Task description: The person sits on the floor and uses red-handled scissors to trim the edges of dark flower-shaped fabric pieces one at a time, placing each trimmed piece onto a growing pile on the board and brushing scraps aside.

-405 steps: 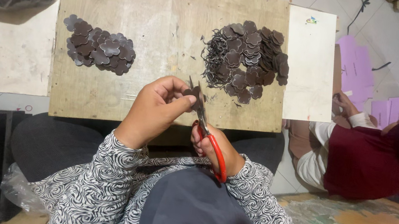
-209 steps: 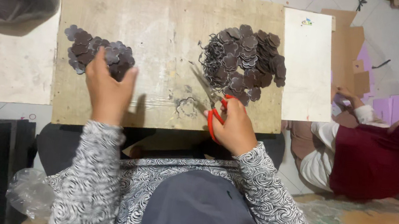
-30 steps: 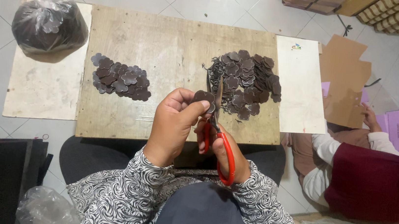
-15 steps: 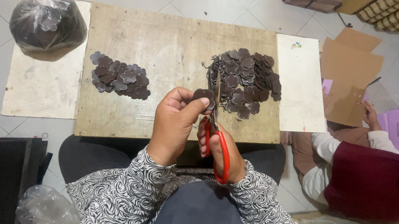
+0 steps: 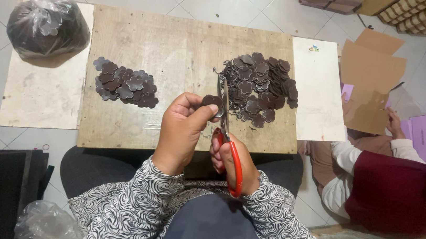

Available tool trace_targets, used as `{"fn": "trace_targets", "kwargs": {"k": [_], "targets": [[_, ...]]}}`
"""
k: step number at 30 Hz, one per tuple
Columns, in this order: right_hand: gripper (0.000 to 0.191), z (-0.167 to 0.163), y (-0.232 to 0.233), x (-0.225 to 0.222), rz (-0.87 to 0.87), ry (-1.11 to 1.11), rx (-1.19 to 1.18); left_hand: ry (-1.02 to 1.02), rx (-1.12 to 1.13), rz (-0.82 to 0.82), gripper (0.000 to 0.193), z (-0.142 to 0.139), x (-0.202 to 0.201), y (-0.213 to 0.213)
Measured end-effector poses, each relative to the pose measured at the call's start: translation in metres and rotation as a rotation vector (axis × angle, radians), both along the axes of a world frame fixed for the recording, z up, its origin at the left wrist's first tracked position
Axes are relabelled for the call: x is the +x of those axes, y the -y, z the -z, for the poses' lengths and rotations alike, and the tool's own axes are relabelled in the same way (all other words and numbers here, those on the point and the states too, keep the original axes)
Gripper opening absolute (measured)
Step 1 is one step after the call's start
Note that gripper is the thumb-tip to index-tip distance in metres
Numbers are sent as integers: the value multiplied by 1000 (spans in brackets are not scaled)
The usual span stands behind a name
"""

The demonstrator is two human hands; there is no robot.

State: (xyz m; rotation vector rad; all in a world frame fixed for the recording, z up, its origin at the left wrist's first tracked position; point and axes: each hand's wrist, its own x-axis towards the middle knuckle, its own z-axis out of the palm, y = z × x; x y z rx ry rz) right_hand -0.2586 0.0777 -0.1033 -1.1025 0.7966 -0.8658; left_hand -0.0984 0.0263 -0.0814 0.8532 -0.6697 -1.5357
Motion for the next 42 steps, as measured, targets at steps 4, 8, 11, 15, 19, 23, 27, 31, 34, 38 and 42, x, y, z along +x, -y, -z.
{"fn": "trace_targets", "kwargs": {"k": [4,8,11,15,19,23,27,31,34,38,42], "targets": [[58,-1,2,-2,-8,-38,-31,-14,-9,18,10,3,5,3],[57,-1,3,-3,-9,-63,-42,-54,-36,16,9,4,7,3],[57,-2,2,-3,-8,-81,-37,-15,-57,8,9,3,8,3],[56,-2,0,-2,-6,-76,-24,87,-14,3,9,0,9,2],[56,-1,-1,-2,2,-79,-28,120,-1,4,9,-2,7,0],[56,1,0,-1,11,-74,-24,128,-10,11,9,-4,7,-2],[55,2,-1,-3,4,-83,-7,113,-24,14,10,-3,9,-1],[55,3,-3,-3,-8,-83,12,133,-26,2,11,-2,11,-2],[54,3,-4,-3,-7,-74,13,137,-29,-3,11,-1,11,-2],[52,4,-4,-2,-2,-83,24,136,-39,-17,12,-2,11,-2],[51,8,-5,-2,11,-98,25,129,-84,-17,18,-3,11,-1]]}}
